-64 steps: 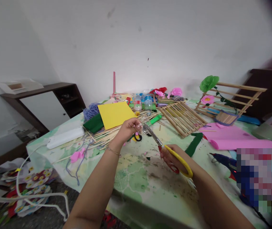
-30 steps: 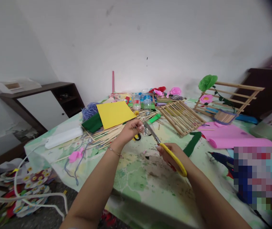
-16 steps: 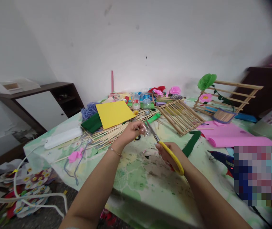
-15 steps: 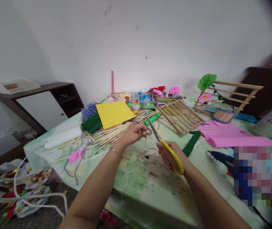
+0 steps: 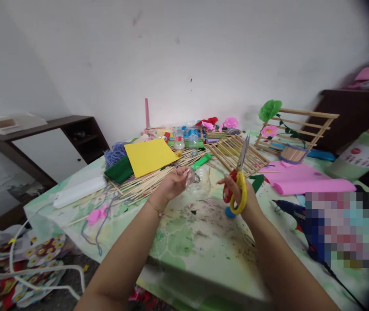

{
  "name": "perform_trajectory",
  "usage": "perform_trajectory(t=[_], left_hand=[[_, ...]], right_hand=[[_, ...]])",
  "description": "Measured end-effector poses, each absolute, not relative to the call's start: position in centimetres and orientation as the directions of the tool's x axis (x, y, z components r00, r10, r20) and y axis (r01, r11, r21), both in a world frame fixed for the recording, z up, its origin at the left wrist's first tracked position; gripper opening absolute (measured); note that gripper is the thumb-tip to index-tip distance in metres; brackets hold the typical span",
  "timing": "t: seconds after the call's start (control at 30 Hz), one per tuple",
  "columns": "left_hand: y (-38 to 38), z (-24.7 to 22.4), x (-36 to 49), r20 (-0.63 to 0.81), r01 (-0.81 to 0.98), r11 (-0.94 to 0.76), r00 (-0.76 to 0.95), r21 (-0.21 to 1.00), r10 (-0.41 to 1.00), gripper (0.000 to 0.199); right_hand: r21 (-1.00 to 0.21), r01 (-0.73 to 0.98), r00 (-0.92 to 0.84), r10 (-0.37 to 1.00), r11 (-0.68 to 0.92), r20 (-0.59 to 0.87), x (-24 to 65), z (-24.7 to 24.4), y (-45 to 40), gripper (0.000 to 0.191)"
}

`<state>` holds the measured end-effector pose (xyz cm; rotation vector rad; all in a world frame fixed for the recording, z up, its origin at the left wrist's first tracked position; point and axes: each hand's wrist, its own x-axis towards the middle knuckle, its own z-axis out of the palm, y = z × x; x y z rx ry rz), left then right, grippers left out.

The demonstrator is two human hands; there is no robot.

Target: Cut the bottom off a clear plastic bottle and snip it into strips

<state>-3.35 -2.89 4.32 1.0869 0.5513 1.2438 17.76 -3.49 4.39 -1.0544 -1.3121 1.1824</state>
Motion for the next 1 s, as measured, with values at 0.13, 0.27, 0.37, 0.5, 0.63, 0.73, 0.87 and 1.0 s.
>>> perform_trajectory(t=[0.13, 0.27, 0.37, 0.5, 0.63, 0.73, 0.87, 1.0], left_hand=[[-3.3, 4.0, -2.2, 0.128, -0.476, 0.105, 0.431, 0.873, 0.893, 0.034], [-2.8, 3.6, -1.9, 0.099, -0.463, 0.093, 0.373, 0.881, 0.923, 0.034], [-2.4, 3.4, -2.0, 0.080, -0.465, 0.086, 0.327, 0.881, 0.942, 0.036], [-2.3, 3.0, -1.8, 0.021, -0.442, 0.112, 0.284, 0.890, 0.959, 0.036], [-2.3, 2.8, -1.6, -0.024, -0.445, 0.124, 0.224, 0.887, 0.974, 0.038], [-2.3, 2.8, -1.5, -0.049, -0.436, 0.123, 0.178, 0.891, 0.983, 0.040], [-2.4, 3.1, -1.3, -0.037, -0.402, 0.085, 0.126, 0.912, 0.991, 0.045], [-2.6, 3.3, -1.1, -0.018, -0.375, 0.039, 0.061, 0.926, 0.998, 0.048]], right_hand=[[-0.972, -0.161, -0.275, 0.938, 0.172, 0.211, 17.4, 3.0, -2.8, 0.049], [-0.958, -0.207, -0.284, 0.925, 0.197, 0.252, 17.1, 2.2, -2.5, 0.040], [-0.935, -0.281, -0.189, 0.943, 0.215, 0.273, 17.3, 2.1, -2.2, 0.044], [-0.914, -0.311, -0.093, 0.949, 0.261, 0.302, 17.6, 1.9, -1.7, 0.045], [-0.923, -0.255, 0.014, 0.956, 0.287, 0.293, 17.7, 2.2, -1.7, 0.045], [-0.935, -0.191, 0.068, 0.955, 0.298, 0.290, 17.8, 2.5, -1.9, 0.046], [-0.944, -0.133, 0.109, 0.952, 0.301, 0.288, 17.8, 2.7, -2.0, 0.051], [-0.937, -0.125, 0.177, 0.937, 0.325, 0.301, 17.7, 3.0, -2.3, 0.055]])
